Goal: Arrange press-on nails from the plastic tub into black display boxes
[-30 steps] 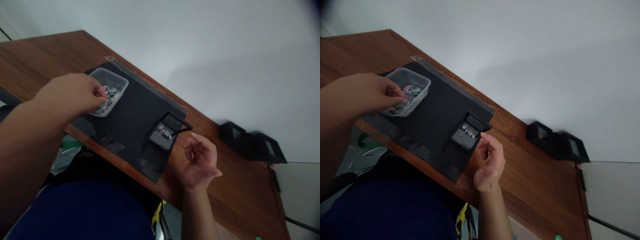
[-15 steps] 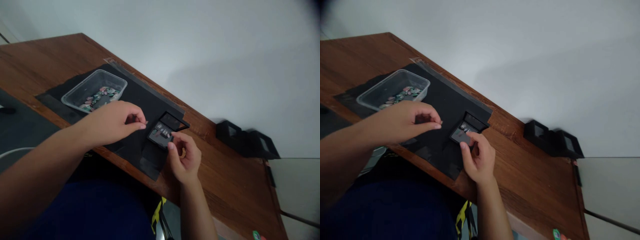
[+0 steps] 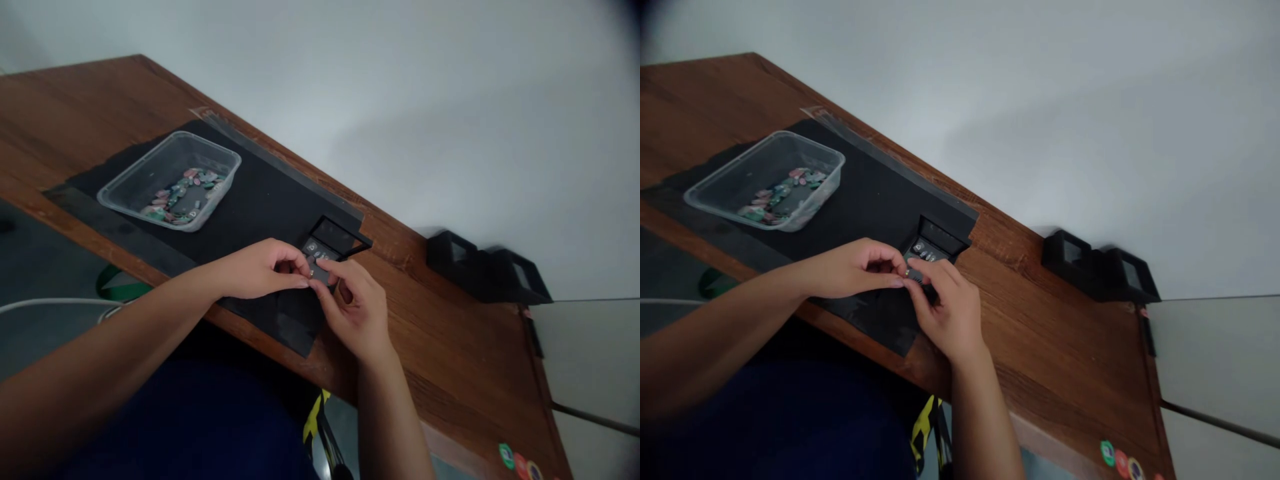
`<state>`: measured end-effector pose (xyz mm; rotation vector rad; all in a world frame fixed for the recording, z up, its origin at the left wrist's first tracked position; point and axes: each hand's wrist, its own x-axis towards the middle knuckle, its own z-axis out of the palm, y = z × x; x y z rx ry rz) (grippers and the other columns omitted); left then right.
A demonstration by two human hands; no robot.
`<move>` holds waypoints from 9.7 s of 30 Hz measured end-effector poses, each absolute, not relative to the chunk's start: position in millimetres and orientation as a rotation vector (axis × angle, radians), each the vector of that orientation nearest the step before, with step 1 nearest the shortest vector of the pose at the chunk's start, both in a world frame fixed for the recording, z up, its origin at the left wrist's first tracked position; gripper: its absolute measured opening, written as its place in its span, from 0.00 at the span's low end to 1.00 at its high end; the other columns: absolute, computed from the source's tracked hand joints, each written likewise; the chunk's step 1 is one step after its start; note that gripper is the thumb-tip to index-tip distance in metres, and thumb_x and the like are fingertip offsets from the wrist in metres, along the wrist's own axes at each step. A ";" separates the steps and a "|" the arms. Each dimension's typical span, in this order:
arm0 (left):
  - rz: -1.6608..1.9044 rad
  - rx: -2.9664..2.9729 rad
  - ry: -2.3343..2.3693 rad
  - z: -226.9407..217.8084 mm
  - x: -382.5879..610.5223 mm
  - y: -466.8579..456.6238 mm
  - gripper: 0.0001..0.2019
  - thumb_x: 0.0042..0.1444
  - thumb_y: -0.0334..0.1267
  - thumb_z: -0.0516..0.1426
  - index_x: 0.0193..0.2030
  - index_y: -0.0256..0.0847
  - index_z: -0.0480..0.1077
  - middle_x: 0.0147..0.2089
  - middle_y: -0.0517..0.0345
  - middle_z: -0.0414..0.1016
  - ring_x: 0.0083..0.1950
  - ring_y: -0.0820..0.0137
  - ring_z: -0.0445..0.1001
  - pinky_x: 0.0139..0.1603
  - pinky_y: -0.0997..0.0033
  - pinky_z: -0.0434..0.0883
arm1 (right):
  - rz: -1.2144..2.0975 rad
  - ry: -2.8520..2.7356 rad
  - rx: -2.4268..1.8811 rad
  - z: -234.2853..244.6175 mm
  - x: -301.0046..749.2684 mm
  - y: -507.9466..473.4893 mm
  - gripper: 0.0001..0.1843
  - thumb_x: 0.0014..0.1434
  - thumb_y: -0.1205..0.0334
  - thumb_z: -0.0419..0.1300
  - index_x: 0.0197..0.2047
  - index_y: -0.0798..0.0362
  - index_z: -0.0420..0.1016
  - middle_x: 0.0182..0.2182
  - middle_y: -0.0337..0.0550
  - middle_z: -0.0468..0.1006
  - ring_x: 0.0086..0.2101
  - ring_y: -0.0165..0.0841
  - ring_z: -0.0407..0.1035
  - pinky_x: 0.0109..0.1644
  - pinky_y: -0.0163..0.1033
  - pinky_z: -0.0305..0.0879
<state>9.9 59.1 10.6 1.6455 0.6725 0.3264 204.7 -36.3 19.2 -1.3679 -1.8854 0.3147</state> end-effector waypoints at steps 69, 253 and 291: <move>0.397 1.663 0.618 -8.1 1.6 62.7 0.13 0.56 0.45 0.63 0.33 0.36 0.78 0.30 0.58 0.73 0.28 0.74 0.65 0.28 0.75 0.60 | 0.456 -1.997 -1.421 12.9 198.9 -36.0 0.09 0.66 0.62 0.63 0.49 0.48 0.81 0.24 0.32 0.71 0.26 0.26 0.66 0.32 0.33 0.60; 0.557 2.367 0.721 -8.7 8.3 46.2 0.15 0.66 0.35 0.55 0.55 0.43 0.78 0.42 0.57 0.80 0.35 0.71 0.77 0.34 0.73 0.71 | 0.636 -1.740 -2.015 25.3 198.8 -43.8 0.10 0.61 0.59 0.67 0.46 0.44 0.84 0.20 0.32 0.70 0.22 0.28 0.64 0.28 0.35 0.57; 0.611 2.420 0.734 -13.0 7.9 42.5 0.15 0.66 0.34 0.56 0.56 0.37 0.77 0.42 0.57 0.79 0.37 0.70 0.78 0.37 0.71 0.70 | 0.628 -1.684 -2.037 24.5 199.9 -44.6 0.14 0.59 0.55 0.68 0.49 0.44 0.83 0.21 0.30 0.69 0.23 0.27 0.66 0.29 0.36 0.59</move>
